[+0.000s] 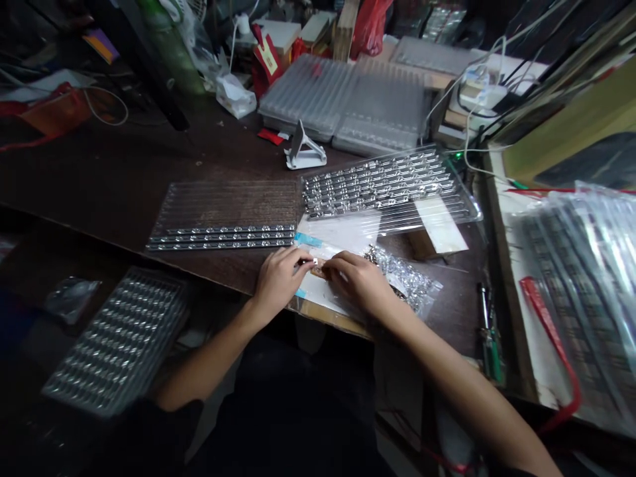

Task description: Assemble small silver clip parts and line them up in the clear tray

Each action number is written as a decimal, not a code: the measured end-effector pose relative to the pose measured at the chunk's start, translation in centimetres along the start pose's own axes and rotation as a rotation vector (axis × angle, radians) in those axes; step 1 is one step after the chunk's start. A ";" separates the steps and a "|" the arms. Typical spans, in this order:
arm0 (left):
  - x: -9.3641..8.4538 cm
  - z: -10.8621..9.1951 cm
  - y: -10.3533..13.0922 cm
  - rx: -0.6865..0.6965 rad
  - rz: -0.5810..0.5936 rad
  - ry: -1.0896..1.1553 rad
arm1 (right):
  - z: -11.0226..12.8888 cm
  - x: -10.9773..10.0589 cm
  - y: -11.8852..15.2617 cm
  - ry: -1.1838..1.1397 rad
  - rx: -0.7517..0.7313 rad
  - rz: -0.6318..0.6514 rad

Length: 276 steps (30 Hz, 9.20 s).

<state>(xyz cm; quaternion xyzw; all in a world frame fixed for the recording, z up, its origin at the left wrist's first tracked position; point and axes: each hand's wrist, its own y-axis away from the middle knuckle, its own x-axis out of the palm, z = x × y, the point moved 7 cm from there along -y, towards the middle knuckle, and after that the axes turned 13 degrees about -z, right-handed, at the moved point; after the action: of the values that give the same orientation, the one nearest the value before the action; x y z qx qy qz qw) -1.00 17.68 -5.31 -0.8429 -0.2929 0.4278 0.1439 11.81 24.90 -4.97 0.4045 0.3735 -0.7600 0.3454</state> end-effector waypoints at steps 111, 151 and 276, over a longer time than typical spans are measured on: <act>0.1 0.0 0.1 0.000 0.022 0.056 | 1.1 -0.9 0.0 -0.198 -0.099 -0.056; 2.5 -3.5 -0.4 0.059 0.039 0.153 | -3.9 -5.8 1.5 -0.251 0.151 -0.261; 1.4 -0.8 -0.6 -0.033 0.097 0.306 | -4.2 -2.8 -0.3 -0.321 0.061 -0.181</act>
<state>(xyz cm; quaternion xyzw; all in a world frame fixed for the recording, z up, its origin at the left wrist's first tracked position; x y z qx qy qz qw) 0.06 19.02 -5.36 -0.9136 -0.2336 0.2960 0.1519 14.32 29.24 -4.13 0.2529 0.3251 -0.8537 0.3185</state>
